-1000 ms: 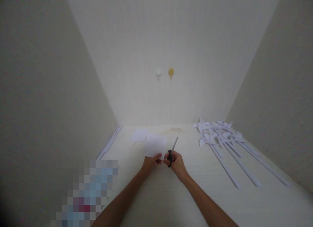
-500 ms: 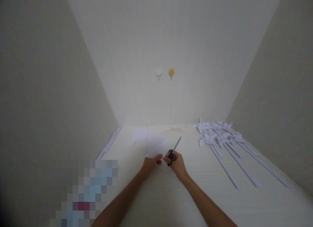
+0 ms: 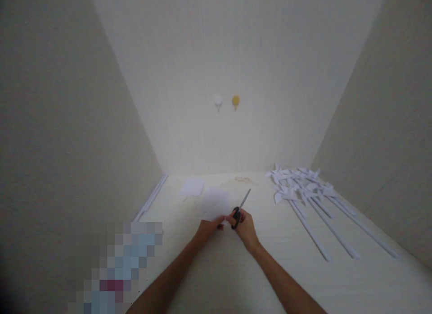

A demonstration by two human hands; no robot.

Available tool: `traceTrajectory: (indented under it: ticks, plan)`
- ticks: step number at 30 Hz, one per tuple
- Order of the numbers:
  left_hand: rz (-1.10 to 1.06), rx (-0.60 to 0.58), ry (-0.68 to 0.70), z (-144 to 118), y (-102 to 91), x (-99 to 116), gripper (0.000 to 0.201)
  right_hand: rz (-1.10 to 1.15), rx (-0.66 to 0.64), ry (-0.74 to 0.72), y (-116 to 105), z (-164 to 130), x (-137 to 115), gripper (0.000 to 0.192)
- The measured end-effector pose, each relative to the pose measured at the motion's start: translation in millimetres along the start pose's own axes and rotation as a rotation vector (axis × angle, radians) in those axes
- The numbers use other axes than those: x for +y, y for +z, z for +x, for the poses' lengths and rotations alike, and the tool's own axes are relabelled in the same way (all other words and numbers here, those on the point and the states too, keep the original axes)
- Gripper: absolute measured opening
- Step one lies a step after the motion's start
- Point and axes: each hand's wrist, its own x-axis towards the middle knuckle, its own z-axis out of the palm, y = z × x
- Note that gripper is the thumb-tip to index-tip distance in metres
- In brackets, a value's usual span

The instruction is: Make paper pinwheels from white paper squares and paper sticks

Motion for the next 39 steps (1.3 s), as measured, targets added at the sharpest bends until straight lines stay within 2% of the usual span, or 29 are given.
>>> traceTrajectory:
  ticks: [9, 15, 24, 39]
  plan:
    - [0.019, 0.015, -0.040, -4.9, 0.2, 8.0, 0.023, -0.015, 0.016, -0.010, 0.3, -0.5, -1.7, 0.026]
    - [0.076, -0.021, -0.050, -2.8, -0.2, 5.4, 0.030, 0.014, 0.023, 0.010, 2.2, -1.5, -1.8, 0.029]
    - [0.091, -0.009, -0.021, -5.0, -1.1, 8.9, 0.030, -0.016, 0.028, 0.008, 2.3, -1.0, -1.6, 0.029]
    - [0.080, 0.006, 0.043, -2.0, 0.9, 0.4, 0.024, -0.009, 0.049, -0.001, 2.3, -0.8, -1.3, 0.026]
